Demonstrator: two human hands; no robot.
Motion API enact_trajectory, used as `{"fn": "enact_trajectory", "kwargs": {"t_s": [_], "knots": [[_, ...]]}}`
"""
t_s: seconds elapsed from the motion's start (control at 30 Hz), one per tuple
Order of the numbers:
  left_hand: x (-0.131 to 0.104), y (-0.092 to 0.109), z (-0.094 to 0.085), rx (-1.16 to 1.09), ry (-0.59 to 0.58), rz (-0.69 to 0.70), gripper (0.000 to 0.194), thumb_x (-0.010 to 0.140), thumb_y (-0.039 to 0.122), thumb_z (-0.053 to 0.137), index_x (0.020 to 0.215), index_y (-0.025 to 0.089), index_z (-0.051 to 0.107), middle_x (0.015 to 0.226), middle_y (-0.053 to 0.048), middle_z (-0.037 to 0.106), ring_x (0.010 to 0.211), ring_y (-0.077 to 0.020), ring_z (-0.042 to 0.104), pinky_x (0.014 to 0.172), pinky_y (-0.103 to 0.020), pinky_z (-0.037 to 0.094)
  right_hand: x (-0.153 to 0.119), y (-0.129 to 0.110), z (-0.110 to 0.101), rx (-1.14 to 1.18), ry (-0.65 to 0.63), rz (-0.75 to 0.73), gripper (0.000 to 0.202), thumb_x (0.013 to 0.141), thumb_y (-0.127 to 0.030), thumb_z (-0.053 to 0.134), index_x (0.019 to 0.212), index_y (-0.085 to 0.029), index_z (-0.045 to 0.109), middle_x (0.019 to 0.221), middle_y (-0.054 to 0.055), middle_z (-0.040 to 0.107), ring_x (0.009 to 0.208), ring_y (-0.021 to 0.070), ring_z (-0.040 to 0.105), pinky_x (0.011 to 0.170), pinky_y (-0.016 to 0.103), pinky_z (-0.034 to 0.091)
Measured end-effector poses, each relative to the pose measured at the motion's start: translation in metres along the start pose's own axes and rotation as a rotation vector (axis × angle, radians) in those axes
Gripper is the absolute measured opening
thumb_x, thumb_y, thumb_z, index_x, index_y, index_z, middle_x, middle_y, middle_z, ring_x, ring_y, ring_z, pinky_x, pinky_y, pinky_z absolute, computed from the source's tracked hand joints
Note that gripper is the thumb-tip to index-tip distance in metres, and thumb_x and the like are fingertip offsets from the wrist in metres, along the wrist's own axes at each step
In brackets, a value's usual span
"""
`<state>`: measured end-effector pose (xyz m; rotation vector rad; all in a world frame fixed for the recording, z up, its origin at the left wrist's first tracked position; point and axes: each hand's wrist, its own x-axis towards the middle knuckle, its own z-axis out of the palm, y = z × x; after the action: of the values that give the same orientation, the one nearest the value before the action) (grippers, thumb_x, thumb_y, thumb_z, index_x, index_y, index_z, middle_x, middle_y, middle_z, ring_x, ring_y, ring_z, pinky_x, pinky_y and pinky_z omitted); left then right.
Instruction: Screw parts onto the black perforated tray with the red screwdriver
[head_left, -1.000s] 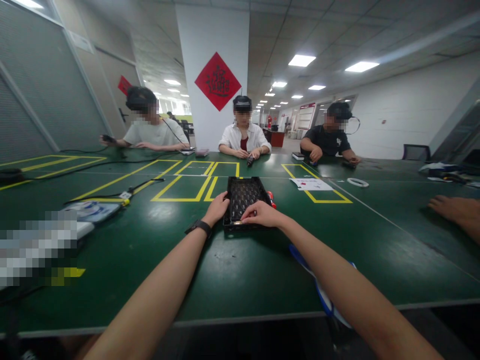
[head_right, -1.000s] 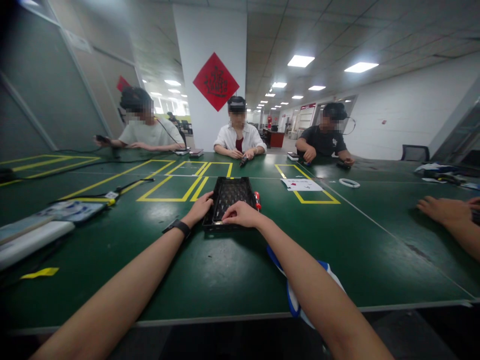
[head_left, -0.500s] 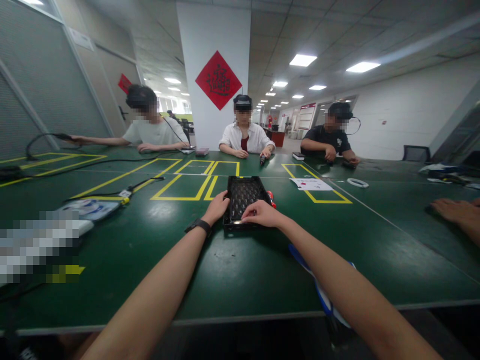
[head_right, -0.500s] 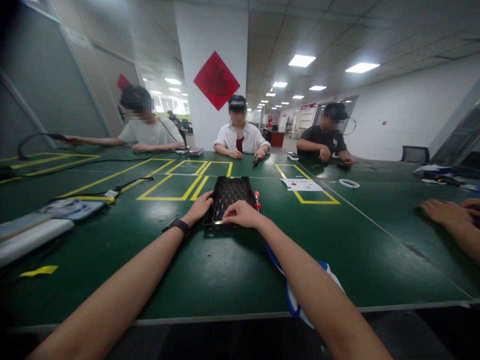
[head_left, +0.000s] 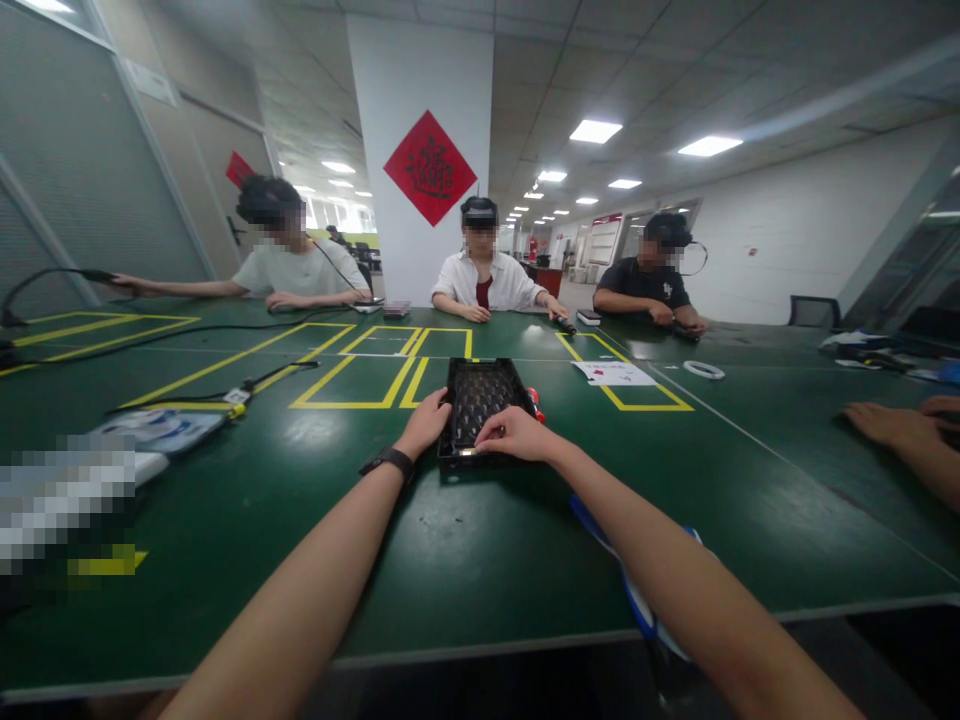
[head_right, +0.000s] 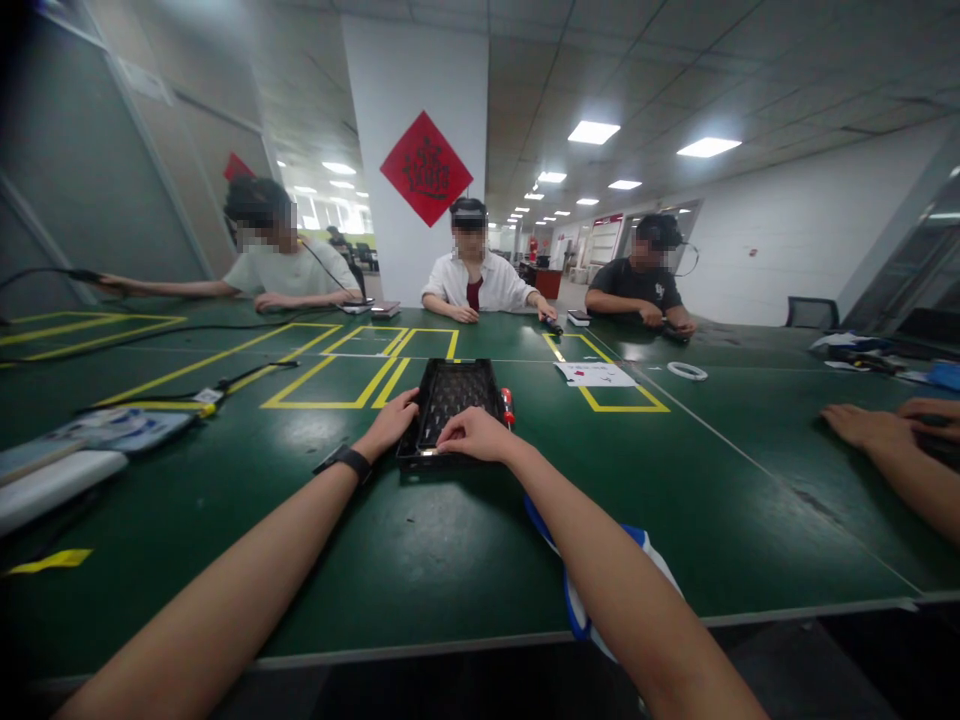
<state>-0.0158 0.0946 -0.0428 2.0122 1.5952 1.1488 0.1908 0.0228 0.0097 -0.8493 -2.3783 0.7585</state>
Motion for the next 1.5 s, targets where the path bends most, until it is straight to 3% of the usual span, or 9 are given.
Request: {"fn": "enact_trajectory", "kwargs": {"t_s": [1.1, 1.5], "knots": [[-0.0044, 0.0077, -0.0038, -0.019, 0.011, -0.015, 0.049, 0.076, 0.021, 0.037, 0.123, 0.01, 0.046, 0.131, -0.01, 0.044, 0.121, -0.0195, 0.04, 0.104, -0.031, 0.026, 0.0007, 0.0022, -0.0006, -0.009, -0.002, -0.02, 0.029, 0.068, -0.036, 0.063, 0.082, -0.011, 0.07, 0.068, 0.004, 0.066, 0.058, 0.0096, 0.054, 0.056, 0.019, 0.04], [-0.0005, 0.001, 0.0002, -0.029, 0.006, -0.008, 0.049, 0.075, 0.018, 0.038, 0.123, 0.011, 0.047, 0.131, -0.009, 0.044, 0.121, -0.0196, 0.039, 0.104, -0.032, 0.026, -0.0004, -0.0007, -0.0005, 0.012, -0.006, -0.024, 0.03, 0.067, -0.037, 0.064, 0.082, -0.011, 0.069, 0.067, 0.004, 0.065, 0.058, 0.0093, 0.054, 0.056, 0.02, 0.04]]}}
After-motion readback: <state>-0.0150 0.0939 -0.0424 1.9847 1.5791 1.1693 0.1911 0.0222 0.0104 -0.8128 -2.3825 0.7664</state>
